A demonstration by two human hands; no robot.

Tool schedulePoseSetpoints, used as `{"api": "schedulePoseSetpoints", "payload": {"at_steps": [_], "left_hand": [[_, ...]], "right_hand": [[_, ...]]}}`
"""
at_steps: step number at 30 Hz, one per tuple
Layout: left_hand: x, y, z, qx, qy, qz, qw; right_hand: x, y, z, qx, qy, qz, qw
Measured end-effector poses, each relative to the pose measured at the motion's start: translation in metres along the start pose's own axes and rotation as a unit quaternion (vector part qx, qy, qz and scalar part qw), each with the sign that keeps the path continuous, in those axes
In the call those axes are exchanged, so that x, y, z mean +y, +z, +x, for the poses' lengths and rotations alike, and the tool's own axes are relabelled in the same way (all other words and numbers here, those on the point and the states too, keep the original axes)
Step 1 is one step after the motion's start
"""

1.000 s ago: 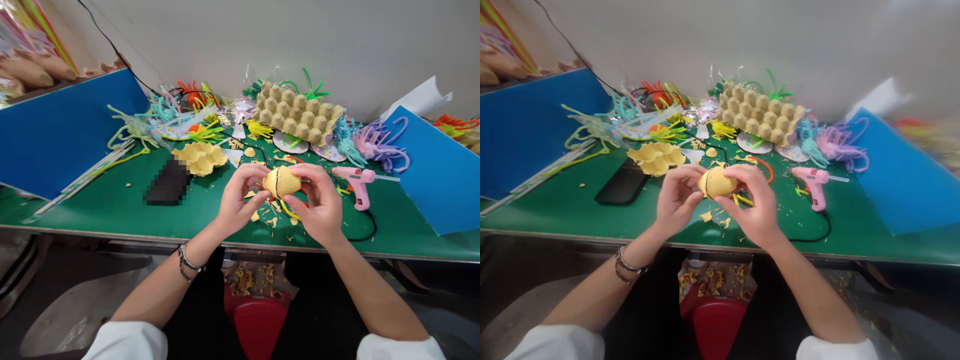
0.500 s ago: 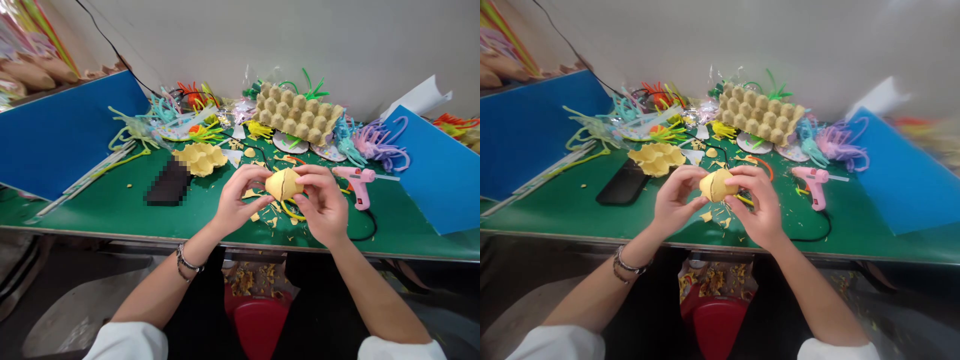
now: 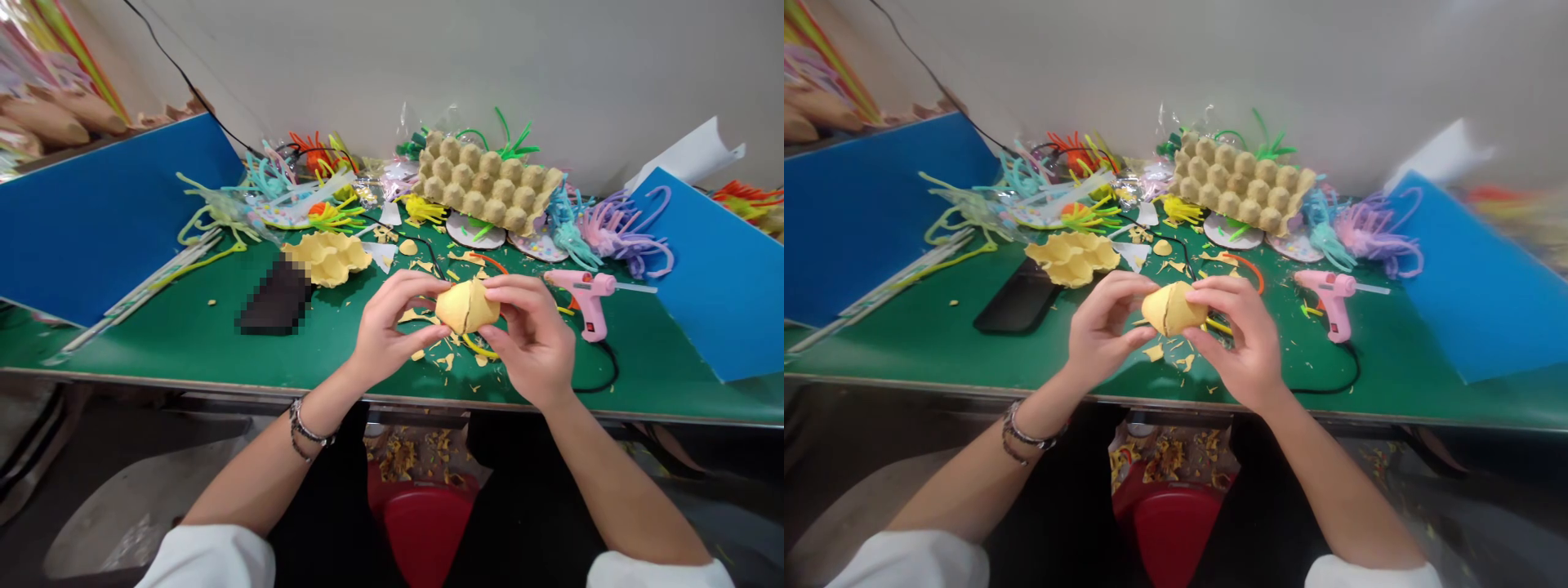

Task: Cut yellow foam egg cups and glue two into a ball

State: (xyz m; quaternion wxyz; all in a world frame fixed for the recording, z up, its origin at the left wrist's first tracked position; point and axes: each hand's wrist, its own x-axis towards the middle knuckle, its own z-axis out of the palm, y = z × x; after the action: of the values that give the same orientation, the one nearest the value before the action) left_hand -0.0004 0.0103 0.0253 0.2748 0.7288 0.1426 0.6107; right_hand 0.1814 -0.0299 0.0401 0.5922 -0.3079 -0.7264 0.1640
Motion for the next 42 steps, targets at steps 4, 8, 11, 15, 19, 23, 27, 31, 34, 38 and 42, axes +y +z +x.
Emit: {"api": "schedulePoseSetpoints", "payload": {"at_steps": [4,8,11,15,19,23,27,31,34,38,42], "left_hand": [[0.0017,-0.0011,-0.0004,-0.008,0.015,0.026,1.000],[0.0025,-0.0015,-0.0001,0.002,0.037,0.048,0.998],[0.0018,-0.0014,0.0002,0.005,0.044,0.052,0.998],[0.0005,-0.0011,0.0000,-0.001,0.031,0.048,0.998],[0.0002,-0.0007,0.0000,-0.003,0.026,0.044,0.999],[0.0004,-0.0005,0.0007,-0.003,0.029,0.037,0.999],[-0.0001,-0.0007,0.0009,-0.006,0.022,0.034,0.999],[-0.0001,-0.0017,0.0008,-0.010,0.009,0.035,0.999],[0.0000,-0.0023,0.0011,-0.014,0.001,0.026,1.000],[-0.0005,-0.0029,0.0021,-0.022,0.005,0.022,0.999],[-0.0001,-0.0043,0.0035,-0.027,0.022,0.042,0.999]], "right_hand": [[0.0012,-0.0014,-0.0006,-0.002,-0.011,0.004,1.000],[0.0011,-0.0019,-0.0008,-0.003,-0.006,0.014,1.000],[0.0017,-0.0010,-0.0011,0.001,-0.005,0.020,1.000],[0.0029,0.0003,-0.0018,0.008,-0.007,0.015,1.000],[0.0025,0.0010,-0.0027,0.022,-0.008,0.005,1.000],[0.0016,0.0014,-0.0037,0.030,-0.021,-0.014,0.999],[0.0013,0.0013,-0.0037,0.029,-0.023,-0.032,0.999],[0.0002,0.0003,-0.0027,0.021,-0.021,-0.028,0.999],[-0.0007,-0.0002,-0.0021,0.016,-0.019,-0.021,0.999],[-0.0001,0.0000,-0.0027,0.013,-0.017,-0.020,1.000],[0.0012,-0.0008,-0.0038,0.014,-0.012,-0.036,0.999]]}}
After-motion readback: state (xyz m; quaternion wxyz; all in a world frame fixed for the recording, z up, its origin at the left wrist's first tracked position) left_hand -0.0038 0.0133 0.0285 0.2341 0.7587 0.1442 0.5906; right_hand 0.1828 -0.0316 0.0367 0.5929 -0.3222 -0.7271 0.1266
